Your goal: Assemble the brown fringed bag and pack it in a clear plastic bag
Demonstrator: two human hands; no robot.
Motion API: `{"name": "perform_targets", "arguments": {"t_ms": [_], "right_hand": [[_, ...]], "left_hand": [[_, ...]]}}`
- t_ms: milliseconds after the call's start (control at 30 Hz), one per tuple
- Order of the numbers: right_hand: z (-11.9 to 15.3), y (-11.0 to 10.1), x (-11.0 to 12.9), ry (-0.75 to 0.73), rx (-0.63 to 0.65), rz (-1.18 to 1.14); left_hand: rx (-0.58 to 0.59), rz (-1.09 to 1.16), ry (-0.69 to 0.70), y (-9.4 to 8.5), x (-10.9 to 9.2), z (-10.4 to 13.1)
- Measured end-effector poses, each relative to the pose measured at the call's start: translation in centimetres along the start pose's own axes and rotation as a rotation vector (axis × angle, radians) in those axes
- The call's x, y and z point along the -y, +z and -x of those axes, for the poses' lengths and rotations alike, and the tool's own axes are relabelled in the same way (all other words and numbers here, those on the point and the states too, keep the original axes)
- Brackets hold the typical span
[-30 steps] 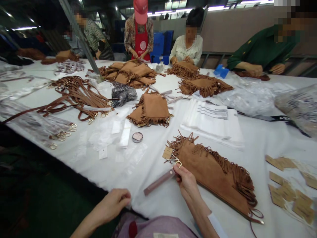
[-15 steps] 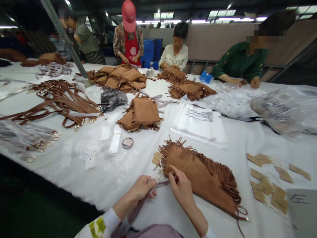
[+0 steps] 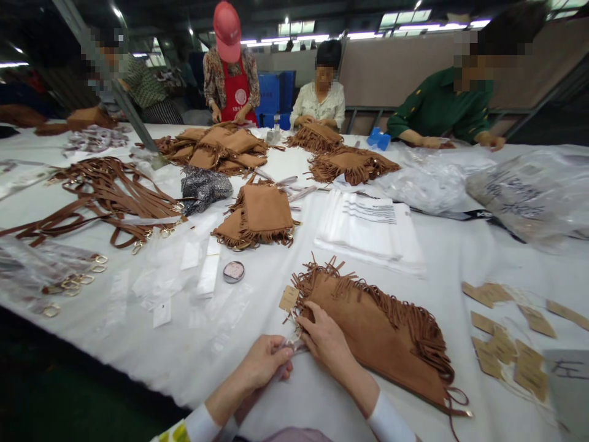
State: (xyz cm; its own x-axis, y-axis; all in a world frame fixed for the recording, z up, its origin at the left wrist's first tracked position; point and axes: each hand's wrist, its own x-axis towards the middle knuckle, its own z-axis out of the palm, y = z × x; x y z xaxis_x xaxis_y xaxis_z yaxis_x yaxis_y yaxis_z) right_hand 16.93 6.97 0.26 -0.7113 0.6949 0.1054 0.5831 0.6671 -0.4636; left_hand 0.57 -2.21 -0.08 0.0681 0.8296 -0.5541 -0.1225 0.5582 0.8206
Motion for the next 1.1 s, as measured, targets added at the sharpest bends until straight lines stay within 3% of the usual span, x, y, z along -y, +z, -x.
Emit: {"name": "perform_targets", "arguments": {"t_ms": [300,600,700,800,900,1000,1100], "right_hand": [[-0.3,0.1,-1.3,0.025,-0.014,-0.443],[1.0,-1.3,-1.2,-0.007,0.01,-0.657],[1.2,-1.4,-1.5,0.052,0.008,-0.7],[1.2,-1.4,-1.6,0.119,-0.007,-0.734],[1.2,-1.0,-1.4,0.077,-0.075,-0.72],[1.3,0.0,-0.8,0.01,-0.163,-0.66],[1.6,1.2,0.1,0.08,-0.238,-0.546]], "left_hand": [[-0.034,0.019,-0.056,0.4,-1.0,-0.2],[-0.003,0.107,-0.105,2.8,-1.4,-1.7],[0.007,0.143,-0.118,3.3,-1.5,-2.0],[0.009,0.167,-0.13,2.7,-1.5,-1.8],[-0.011,0.134,-0.145,1.4,-1.5,-1.1],[-0.061,0.099,-0.144,0.5,-1.6,-0.5],[-0.084,0.096,-0.126,0.4,-1.5,-0.3]]}}
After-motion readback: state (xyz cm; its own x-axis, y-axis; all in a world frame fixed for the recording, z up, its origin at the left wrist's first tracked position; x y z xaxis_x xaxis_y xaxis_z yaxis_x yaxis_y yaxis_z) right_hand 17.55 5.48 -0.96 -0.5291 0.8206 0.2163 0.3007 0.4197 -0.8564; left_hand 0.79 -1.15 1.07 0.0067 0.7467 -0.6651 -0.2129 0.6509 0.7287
